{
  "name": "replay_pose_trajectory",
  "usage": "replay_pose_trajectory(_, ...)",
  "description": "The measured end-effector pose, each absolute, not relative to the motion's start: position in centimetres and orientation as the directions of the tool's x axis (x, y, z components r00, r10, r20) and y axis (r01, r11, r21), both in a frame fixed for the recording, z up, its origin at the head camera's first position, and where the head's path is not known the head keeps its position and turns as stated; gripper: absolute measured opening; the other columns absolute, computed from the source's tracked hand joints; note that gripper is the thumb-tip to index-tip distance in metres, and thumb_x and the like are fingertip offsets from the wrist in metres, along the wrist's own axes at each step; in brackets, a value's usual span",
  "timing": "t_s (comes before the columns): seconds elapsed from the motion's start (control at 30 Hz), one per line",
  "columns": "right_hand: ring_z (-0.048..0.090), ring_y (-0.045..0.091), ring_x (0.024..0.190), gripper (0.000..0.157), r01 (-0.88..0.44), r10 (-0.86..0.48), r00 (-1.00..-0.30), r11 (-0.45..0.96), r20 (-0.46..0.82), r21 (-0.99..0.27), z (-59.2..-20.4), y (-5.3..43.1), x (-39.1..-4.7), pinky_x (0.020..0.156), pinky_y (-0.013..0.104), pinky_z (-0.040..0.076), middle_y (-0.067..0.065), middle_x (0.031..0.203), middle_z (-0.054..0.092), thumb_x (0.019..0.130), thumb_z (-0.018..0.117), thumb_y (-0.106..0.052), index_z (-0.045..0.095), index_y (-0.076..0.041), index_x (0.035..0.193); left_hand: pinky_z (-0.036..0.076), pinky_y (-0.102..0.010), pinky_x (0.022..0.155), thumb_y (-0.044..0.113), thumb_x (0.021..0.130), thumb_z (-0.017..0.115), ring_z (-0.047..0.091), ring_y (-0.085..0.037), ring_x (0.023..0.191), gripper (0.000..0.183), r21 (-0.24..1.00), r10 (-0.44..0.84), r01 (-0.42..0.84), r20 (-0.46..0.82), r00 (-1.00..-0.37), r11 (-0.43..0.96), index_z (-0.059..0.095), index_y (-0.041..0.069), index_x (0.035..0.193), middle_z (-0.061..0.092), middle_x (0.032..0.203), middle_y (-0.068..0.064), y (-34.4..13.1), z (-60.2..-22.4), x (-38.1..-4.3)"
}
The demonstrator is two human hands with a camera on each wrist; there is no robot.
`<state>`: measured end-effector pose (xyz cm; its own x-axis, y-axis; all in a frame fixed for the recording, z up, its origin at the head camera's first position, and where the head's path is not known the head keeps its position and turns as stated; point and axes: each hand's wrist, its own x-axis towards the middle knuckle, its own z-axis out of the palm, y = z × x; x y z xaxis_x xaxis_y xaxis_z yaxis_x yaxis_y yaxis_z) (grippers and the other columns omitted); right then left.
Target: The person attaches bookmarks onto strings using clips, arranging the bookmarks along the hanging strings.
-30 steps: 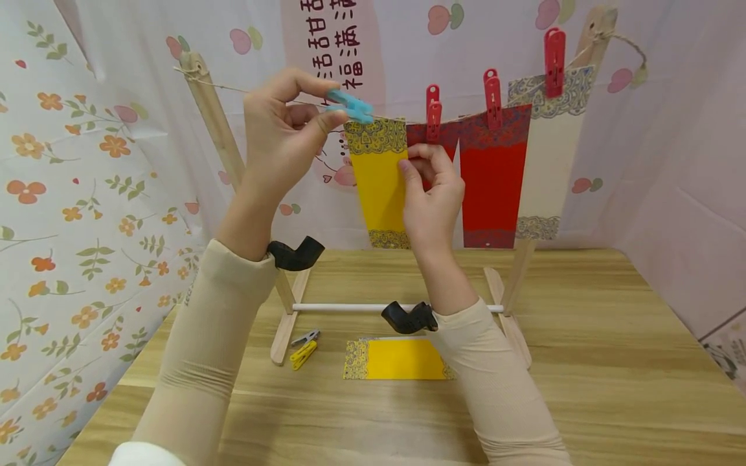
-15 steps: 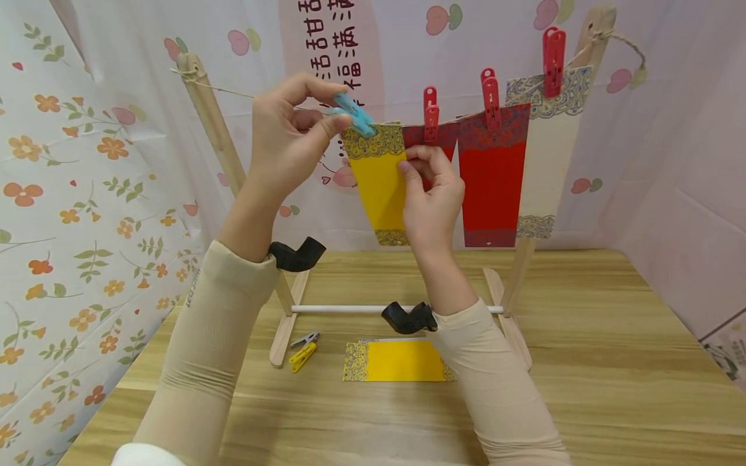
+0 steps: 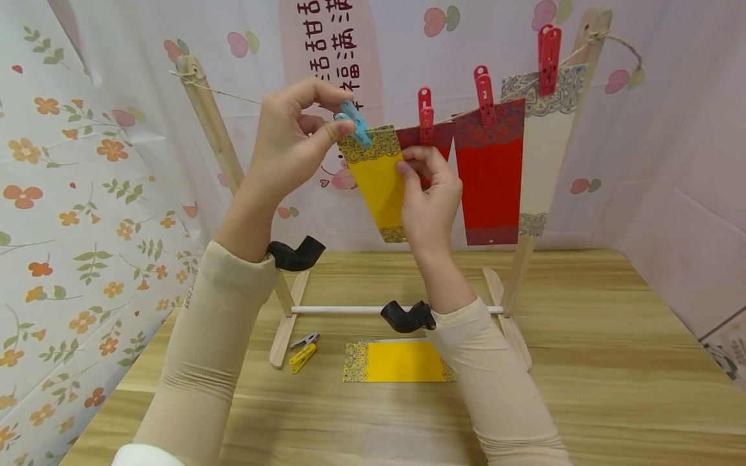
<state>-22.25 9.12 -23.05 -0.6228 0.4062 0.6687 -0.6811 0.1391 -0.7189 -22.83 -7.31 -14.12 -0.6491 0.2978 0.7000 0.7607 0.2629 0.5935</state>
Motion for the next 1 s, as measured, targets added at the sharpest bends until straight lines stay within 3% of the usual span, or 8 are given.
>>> replay_pose_trajectory(0.2, 0.064, 0.007, 0.079, 0.005, -0.672, 0.395, -0.634, 0.146, 0.665, -0.727, -23.2, 9.1, -22.0, 0.080, 0.022, 0.052, -0.015, 0.081, 0.064, 0.092, 0.067, -0.002, 0.068, 0.002, 0.096, 0.035, -0.018, 0.048, 0.009, 0.090, 0.072, 0.039, -0.014, 0.046, 0.029, 0.596, 0.310, 0.752, 0.685, -0.659, 0.281, 0.070, 0.003, 0.118, 0.069, 0.102, -0.009, -7.3, -14.0, -23.0)
replay_pose_trajectory(0.33, 0.065, 0.006, 0.081, 0.004, -0.648, 0.373, -0.664, 0.146, 0.648, -0.747, -23.7, 9.1, -21.8, 0.080, 0.021, 0.052, -0.015, 0.080, 0.065, 0.092, 0.068, -0.004, 0.069, -0.003, 0.096, 0.048, -0.017, 0.057, 0.013, 0.090, 0.073, 0.060, -0.016, 0.057, 0.034, 0.623, 0.299, 0.721, 0.656, -0.693, 0.303, 0.069, 0.006, 0.123, 0.071, 0.105, -0.011, -7.3, -14.1, -22.9)
replay_pose_trajectory(0.47, 0.065, 0.006, 0.083, 0.012, -0.641, 0.329, -0.684, 0.153, 0.651, -0.752, -24.4, 9.1, -21.5, 0.079, 0.019, 0.054, -0.016, 0.081, 0.065, 0.094, 0.067, -0.004, 0.067, 0.004, 0.102, 0.056, -0.021, 0.069, 0.015, 0.091, 0.073, 0.071, -0.019, 0.071, 0.036, 0.634, 0.288, 0.703, 0.642, -0.711, 0.322, 0.069, 0.008, 0.125, 0.073, 0.107, -0.010, -7.2, -14.3, -22.8)
replay_pose_trajectory(0.6, 0.066, 0.005, 0.082, 0.017, -0.653, 0.306, -0.683, 0.152, 0.664, -0.742, -24.9, 9.2, -21.3, 0.079, 0.019, 0.054, -0.017, 0.080, 0.065, 0.093, 0.066, -0.003, 0.066, 0.010, 0.104, 0.056, -0.022, 0.067, 0.015, 0.091, 0.073, 0.070, -0.019, 0.068, 0.035, 0.630, 0.283, 0.709, 0.650, -0.705, 0.317, 0.069, 0.008, 0.125, 0.073, 0.108, -0.009, -7.2, -14.6, -22.9)
replay_pose_trajectory(0.83, 0.066, 0.005, 0.081, 0.015, -0.650, 0.307, -0.683, 0.160, 0.663, -0.743, -25.4, 9.5, -21.1, 0.078, 0.019, 0.054, -0.019, 0.079, 0.066, 0.092, 0.068, -0.003, 0.067, 0.008, 0.102, 0.048, -0.023, 0.048, 0.013, 0.092, 0.071, 0.062, -0.024, 0.052, 0.037, 0.634, 0.289, 0.733, 0.674, -0.680, 0.247, 0.067, 0.007, 0.128, 0.071, 0.106, -0.009, -7.3, -15.0, -23.0)
replay_pose_trajectory(1.0, 0.065, 0.010, 0.076, 0.015, -0.658, 0.304, -0.677, 0.157, 0.670, -0.736, -26.0, 10.2, -20.7, 0.071, 0.019, 0.054, -0.018, 0.079, 0.069, 0.092, 0.068, -0.002, 0.069, 0.008, 0.102, 0.056, -0.028, 0.057, 0.009, 0.092, 0.069, 0.062, -0.025, 0.052, 0.040, 0.656, 0.295, 0.730, 0.671, -0.680, 0.191, 0.064, 0.005, 0.132, 0.070, 0.114, -0.012, -7.6, -15.2, -22.8)
